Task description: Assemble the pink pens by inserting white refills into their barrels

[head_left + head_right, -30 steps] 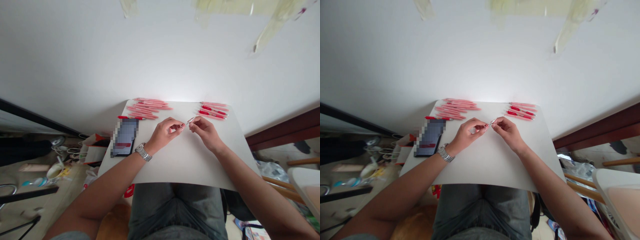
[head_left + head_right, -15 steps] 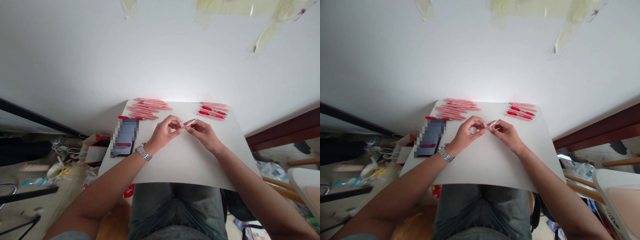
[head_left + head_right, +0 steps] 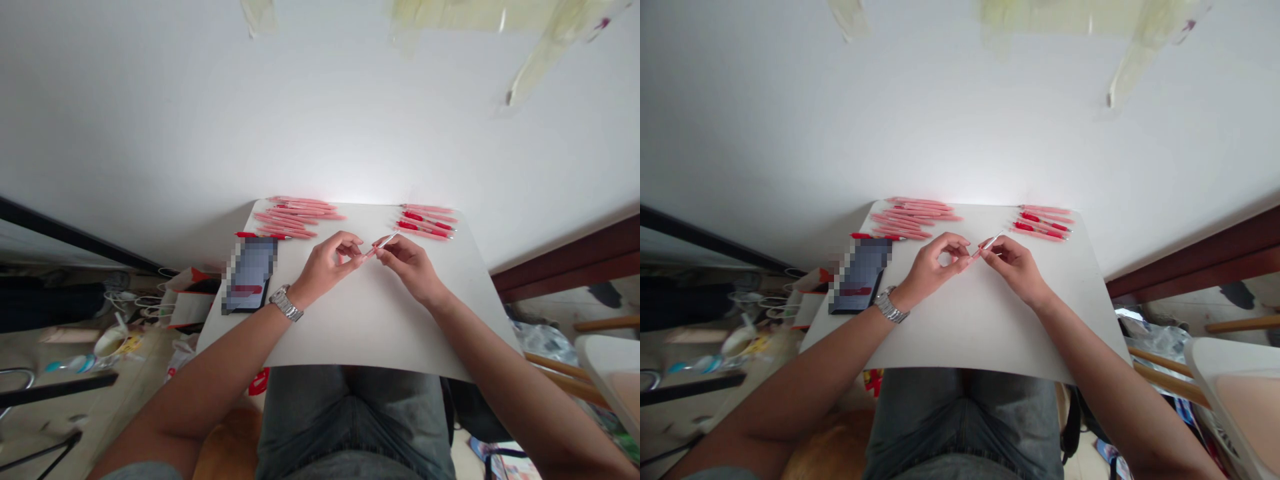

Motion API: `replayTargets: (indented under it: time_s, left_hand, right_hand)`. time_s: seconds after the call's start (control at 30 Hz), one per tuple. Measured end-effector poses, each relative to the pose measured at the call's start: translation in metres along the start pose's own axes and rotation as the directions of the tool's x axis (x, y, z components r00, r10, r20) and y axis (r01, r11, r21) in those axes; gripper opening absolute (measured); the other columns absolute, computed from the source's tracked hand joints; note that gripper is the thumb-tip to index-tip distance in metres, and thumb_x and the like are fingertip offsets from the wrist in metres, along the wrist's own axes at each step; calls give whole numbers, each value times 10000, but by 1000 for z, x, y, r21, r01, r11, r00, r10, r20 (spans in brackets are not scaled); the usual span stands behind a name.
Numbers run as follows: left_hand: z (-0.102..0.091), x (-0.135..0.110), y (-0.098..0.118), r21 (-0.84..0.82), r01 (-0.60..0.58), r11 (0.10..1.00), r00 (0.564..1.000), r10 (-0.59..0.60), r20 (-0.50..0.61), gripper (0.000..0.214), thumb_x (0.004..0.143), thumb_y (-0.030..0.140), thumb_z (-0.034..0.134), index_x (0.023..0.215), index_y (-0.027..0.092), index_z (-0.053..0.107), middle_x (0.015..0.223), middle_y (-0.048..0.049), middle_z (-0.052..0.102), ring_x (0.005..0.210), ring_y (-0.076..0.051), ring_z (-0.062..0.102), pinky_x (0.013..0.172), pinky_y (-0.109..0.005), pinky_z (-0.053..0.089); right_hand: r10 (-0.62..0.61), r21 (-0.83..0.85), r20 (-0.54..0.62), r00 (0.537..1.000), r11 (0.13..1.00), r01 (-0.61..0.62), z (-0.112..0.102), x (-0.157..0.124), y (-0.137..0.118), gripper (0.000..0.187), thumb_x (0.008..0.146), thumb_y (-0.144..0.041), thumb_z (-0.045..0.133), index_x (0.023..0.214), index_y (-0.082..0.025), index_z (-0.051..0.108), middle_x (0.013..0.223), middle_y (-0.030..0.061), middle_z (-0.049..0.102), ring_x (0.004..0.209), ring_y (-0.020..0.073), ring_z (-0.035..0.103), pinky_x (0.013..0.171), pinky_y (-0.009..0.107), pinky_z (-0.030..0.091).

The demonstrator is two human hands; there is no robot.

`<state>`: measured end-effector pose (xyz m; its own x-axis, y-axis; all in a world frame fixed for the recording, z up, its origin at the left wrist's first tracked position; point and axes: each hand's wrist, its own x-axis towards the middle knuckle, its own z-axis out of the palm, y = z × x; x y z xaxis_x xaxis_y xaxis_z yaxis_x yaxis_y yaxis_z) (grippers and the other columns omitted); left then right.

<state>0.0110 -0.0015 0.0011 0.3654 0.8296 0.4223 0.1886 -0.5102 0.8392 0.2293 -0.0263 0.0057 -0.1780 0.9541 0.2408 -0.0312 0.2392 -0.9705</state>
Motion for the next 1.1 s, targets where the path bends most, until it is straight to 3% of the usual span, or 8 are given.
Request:
replayTargets:
  time_s: [0.2,0.47,0.73,0.93,1.1]
  left_hand:
    - [-10,2,-6,239,-76,968,996,83,-22,197,939,220,710,1127,224,648,954,-20,720,891,-167,693,894,-336,555]
    - [-26,3,-13,633,-53,772,998,53,18,167,932,190,667,1094,226,654,1061,-59,667,1036,-253,633,968,-416,505]
    - [-31,1,-17,730,-11,683,999,-20,34,174,868,186,718,1031,211,665,1078,-70,651,1035,-275,626,955,-426,507]
    - [-30,1,-19,720,5,694,998,-46,37,184,835,232,784,988,214,683,1059,-58,659,995,-266,632,939,-423,511]
    - [-28,2,-20,715,-8,699,999,-27,38,122,881,238,744,986,212,686,1044,-55,663,983,-254,632,925,-412,505]
  right_hand:
    - [-38,-26,-59,998,999,36,-4,1,0,207,946,-455,765,987,-258,716,1076,54,759,941,211,682,829,386,547]
    - [-36,-18,-123,992,999,34,-3,3,-3,231,935,-447,780,921,-246,665,1031,64,779,878,205,693,760,369,522]
    - [-21,24,-158,987,999,25,-8,4,5,237,936,-451,771,958,-253,643,1004,55,771,876,206,683,729,359,515]
    - [-16,22,-147,989,1000,19,-8,4,5,211,946,-431,762,955,-250,653,987,47,763,860,193,671,743,350,515]
    - [-12,12,-149,989,1000,14,-8,4,5,234,941,-455,762,959,-249,651,991,48,764,856,192,672,742,349,521]
